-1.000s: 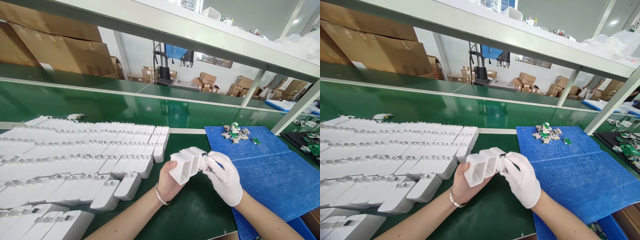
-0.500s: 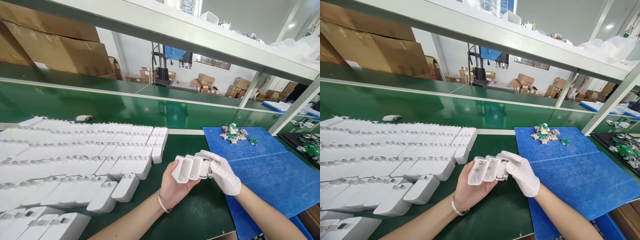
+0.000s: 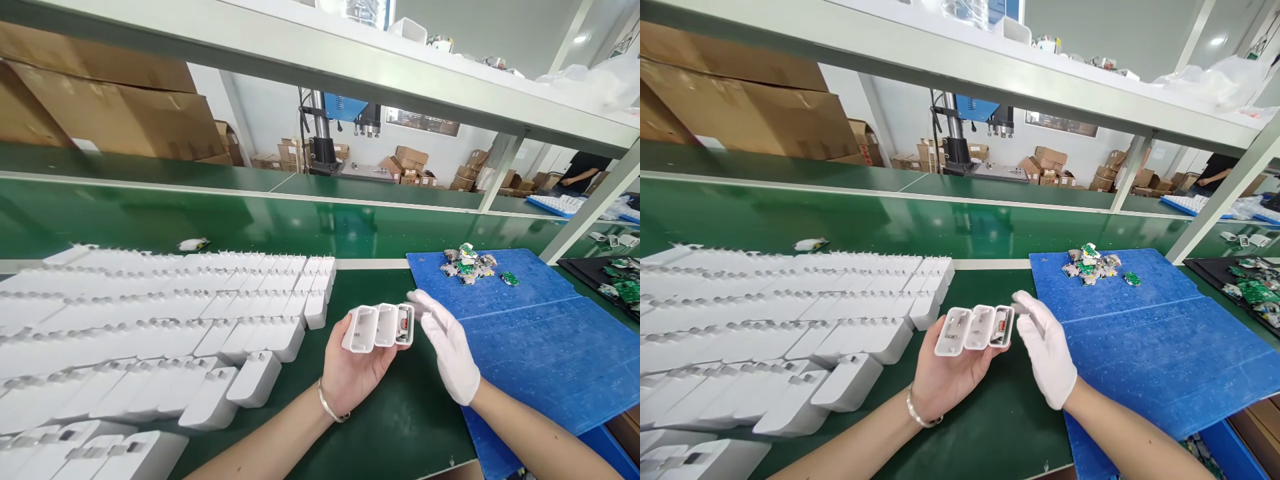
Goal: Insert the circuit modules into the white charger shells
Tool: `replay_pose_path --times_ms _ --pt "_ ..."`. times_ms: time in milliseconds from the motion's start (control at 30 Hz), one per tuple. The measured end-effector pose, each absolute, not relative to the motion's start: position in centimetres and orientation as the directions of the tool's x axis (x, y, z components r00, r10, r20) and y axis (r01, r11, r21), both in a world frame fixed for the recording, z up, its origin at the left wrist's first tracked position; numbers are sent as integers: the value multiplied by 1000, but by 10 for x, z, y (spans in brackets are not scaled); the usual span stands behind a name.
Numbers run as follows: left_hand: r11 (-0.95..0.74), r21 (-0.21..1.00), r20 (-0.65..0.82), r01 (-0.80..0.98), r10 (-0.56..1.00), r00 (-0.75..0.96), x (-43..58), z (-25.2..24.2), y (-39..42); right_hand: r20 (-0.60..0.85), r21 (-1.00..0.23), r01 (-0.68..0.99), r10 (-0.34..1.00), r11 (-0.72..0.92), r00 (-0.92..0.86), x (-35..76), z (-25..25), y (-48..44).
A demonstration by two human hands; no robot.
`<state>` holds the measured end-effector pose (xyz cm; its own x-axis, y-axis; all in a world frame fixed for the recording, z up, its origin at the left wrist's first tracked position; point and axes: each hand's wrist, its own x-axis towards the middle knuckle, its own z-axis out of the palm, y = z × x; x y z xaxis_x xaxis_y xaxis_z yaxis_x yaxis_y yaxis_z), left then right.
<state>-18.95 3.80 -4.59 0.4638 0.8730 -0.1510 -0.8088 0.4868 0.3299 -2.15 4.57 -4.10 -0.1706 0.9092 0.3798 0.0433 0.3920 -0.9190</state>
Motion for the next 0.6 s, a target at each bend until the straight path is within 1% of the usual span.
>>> replay_pose_path --times_ms 33,67,100,133,167,200,233,267,300,367,400,467,600 --pt "485 337 -159 -807 874 459 -191 -46 39 491 -840 170 855 516 -167 -20 -40 46" --pt "484 344 -169 -805 875 454 -192 -46 40 593 -733 279 784 620 -184 -16 -39 49" --pt "477 350 -181 -806 879 442 -192 -46 42 668 -622 371 715 689 -208 -11 -36 55" --pt "462 355 -192 -813 887 420 -193 -46 43 709 -535 464 674 706 -208 -3 -32 65" --pt "442 362 -206 -821 897 392 -193 -46 44 718 -485 571 675 662 -173 9 -26 78" --pt "424 369 -222 -827 904 365 -193 -45 45 702 -470 688 706 553 -88 25 -20 94" --pt "414 378 -240 -828 907 345 -193 -45 46 636 -504 798 767 331 83 45 -12 110" --pt "418 390 -260 -821 905 337 -193 -45 47 519 -520 852 812 53 266 68 -6 126" --pt "426 405 -278 -809 900 335 -192 -45 49 458 -520 850 811 -88 364 93 0 140" --pt "438 446 -304 -780 894 328 -191 -44 51 382 -512 810 768 -286 513 142 4 161" --pt "432 468 -308 -771 897 316 -191 -44 52 343 -499 787 752 -362 563 162 2 168" --pt "408 499 -304 -765 908 286 -190 -45 53 269 -454 774 761 -441 590 189 -8 175" --pt "395 502 -298 -769 914 275 -190 -45 52 151 -358 824 844 -439 515 206 -34 179"
